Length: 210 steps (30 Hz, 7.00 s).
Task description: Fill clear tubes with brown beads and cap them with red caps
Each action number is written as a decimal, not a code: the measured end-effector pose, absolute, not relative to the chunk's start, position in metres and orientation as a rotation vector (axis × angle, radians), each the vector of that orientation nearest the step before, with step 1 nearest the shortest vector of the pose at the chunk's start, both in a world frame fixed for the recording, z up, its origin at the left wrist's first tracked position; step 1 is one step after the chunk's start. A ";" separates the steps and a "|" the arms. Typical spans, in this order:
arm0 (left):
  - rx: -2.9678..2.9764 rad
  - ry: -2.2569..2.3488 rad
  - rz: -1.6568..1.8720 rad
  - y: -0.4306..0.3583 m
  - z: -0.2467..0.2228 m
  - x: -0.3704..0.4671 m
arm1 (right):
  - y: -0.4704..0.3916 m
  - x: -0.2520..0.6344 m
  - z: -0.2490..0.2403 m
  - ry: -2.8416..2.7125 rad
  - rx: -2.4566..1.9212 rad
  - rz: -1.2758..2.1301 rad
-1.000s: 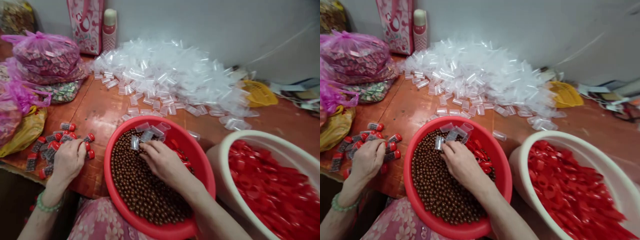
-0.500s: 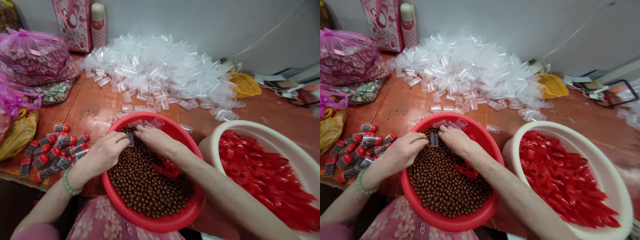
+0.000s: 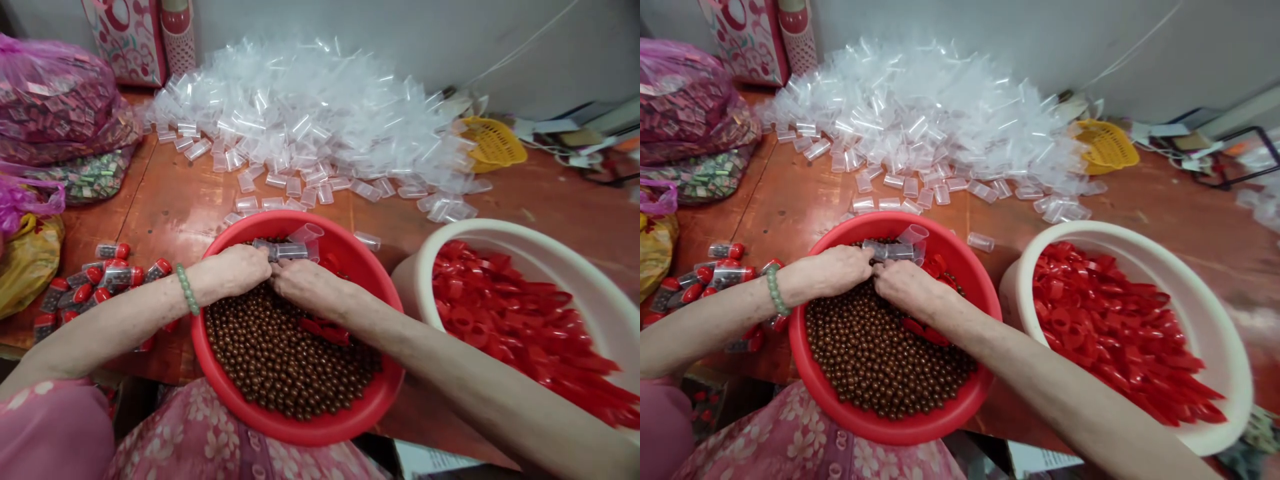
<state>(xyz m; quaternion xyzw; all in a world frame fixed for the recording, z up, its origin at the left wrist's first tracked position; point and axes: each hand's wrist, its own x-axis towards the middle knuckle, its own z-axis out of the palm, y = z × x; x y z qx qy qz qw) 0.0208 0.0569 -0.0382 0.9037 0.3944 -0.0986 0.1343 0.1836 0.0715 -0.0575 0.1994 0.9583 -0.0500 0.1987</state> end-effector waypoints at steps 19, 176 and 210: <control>2.474 0.771 -0.522 0.059 -0.030 0.018 | 0.049 0.221 -0.054 2.447 0.713 -1.731; 1.047 0.949 0.835 -0.023 -0.031 0.030 | -0.022 0.209 -0.040 3.482 1.582 -1.207; 1.077 0.825 0.808 -0.021 -0.042 0.029 | -0.006 0.185 -0.029 3.382 1.640 -1.646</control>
